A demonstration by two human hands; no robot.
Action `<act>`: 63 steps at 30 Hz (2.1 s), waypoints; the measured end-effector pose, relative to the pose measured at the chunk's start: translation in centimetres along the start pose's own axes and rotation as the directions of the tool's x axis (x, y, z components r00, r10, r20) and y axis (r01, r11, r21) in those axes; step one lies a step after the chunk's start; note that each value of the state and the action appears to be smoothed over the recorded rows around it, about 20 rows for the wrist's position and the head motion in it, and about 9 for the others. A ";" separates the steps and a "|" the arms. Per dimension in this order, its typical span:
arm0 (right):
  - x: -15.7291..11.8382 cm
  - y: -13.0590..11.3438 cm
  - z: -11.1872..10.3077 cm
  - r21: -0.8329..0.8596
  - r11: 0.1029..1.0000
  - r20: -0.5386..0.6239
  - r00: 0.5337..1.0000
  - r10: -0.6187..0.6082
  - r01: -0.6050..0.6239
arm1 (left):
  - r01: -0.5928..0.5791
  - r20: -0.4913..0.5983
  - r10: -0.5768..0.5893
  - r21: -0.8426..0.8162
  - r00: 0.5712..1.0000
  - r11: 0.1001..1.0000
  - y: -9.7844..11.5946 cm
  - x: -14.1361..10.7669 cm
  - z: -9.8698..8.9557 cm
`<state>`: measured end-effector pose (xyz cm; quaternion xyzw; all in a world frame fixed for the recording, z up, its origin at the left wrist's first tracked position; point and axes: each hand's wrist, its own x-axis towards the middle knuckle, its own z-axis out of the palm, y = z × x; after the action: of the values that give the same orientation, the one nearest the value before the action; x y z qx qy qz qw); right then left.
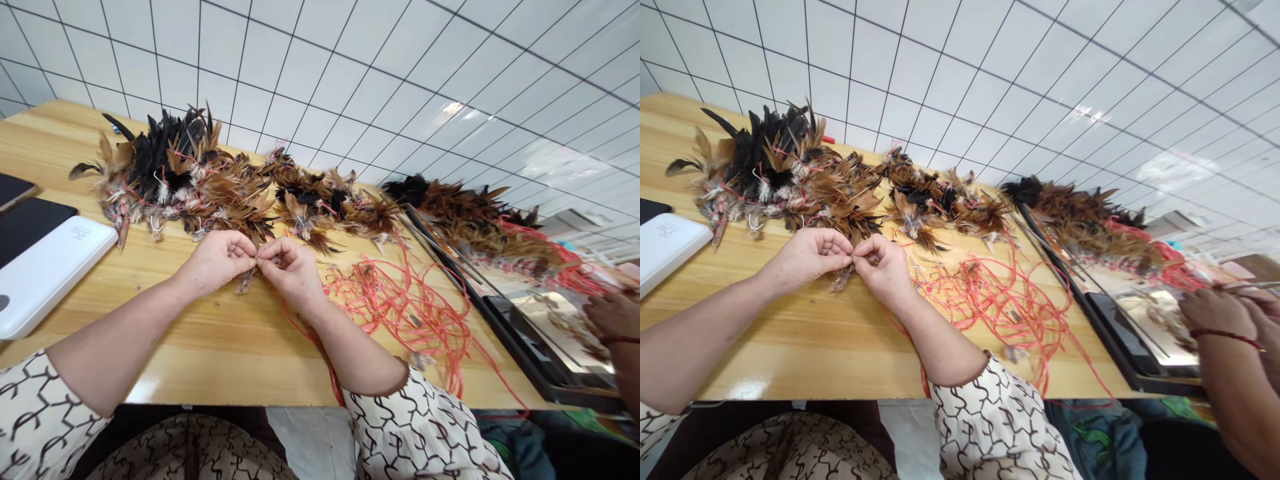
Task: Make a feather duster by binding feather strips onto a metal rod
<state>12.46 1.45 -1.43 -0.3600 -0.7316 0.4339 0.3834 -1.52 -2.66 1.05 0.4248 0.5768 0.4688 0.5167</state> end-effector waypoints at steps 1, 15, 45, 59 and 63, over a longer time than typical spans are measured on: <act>0.0 0.0 0.0 -0.009 1.000 -0.001 1.000 0.003 -0.003 | -0.010 -0.003 0.010 0.016 1.000 1.000 0.0 0.0 0.0; 0.3 -1.3 -0.5 0.089 0.988 0.008 0.992 0.126 -0.126 | -0.038 0.063 0.034 0.070 0.997 0.997 -0.4 0.2 -0.3; 0.2 -1.4 -0.1 0.465 0.703 0.276 0.843 0.462 -0.538 | 0.087 -0.001 -0.090 -0.222 0.996 0.971 -0.1 0.2 -0.1; 0.1 -1.3 -0.1 0.329 0.772 0.409 0.819 0.402 -0.543 | -0.114 -0.061 0.109 -0.080 0.992 0.990 -0.4 0.4 -0.6; 0.0 -1.1 0.0 0.254 0.834 0.422 0.832 0.360 -0.489 | -0.176 -0.051 0.175 -0.012 0.983 0.984 -0.4 0.3 -0.5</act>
<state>12.22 1.00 -0.41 -0.3566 -0.5988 0.6904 0.1940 -2.08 -2.50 0.62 0.4578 0.5460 0.5276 0.4625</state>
